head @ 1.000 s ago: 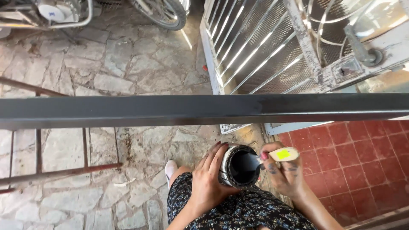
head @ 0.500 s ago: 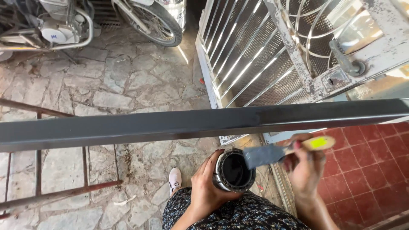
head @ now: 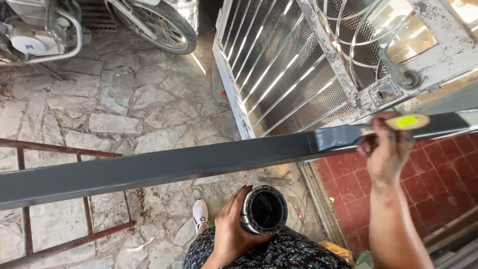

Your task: Painting a long metal beam with black paint using a handheld brush.

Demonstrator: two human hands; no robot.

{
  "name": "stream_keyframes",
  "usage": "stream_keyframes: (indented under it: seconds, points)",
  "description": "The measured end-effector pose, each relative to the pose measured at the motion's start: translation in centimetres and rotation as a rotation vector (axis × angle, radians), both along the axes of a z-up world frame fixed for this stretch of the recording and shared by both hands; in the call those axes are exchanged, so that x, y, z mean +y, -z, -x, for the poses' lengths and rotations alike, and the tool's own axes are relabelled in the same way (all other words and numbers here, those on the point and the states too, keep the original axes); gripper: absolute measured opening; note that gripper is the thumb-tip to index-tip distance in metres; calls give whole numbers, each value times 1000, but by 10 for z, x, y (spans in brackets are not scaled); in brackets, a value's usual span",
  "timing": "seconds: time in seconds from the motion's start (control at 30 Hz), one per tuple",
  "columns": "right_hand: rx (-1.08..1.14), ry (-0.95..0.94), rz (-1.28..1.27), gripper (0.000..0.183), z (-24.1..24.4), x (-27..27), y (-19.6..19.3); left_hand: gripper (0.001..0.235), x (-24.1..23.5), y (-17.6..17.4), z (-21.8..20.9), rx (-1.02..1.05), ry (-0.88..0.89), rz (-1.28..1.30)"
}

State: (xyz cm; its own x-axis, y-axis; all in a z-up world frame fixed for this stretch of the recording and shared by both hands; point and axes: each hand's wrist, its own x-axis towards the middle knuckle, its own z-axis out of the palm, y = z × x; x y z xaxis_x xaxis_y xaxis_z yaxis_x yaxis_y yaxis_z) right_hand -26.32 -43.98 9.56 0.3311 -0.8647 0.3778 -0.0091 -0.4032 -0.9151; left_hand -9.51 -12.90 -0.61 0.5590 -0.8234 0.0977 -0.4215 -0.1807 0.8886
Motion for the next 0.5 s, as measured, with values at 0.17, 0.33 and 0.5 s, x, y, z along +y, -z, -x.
stream_keyframes:
  seconds: [0.17, 0.33, 0.5]
  points:
    - [199, -18, 74, 11, 17, -21, 18, 126, 5, 10, -8, 13, 31, -16]
    - [71, 103, 52, 12, -28, 13, -6, 121, 7, 8, -17, 14, 9, 26]
    - [322, 125, -43, 7, -7, 0, 5, 127, 11, 13, -21, 10, 17, 35]
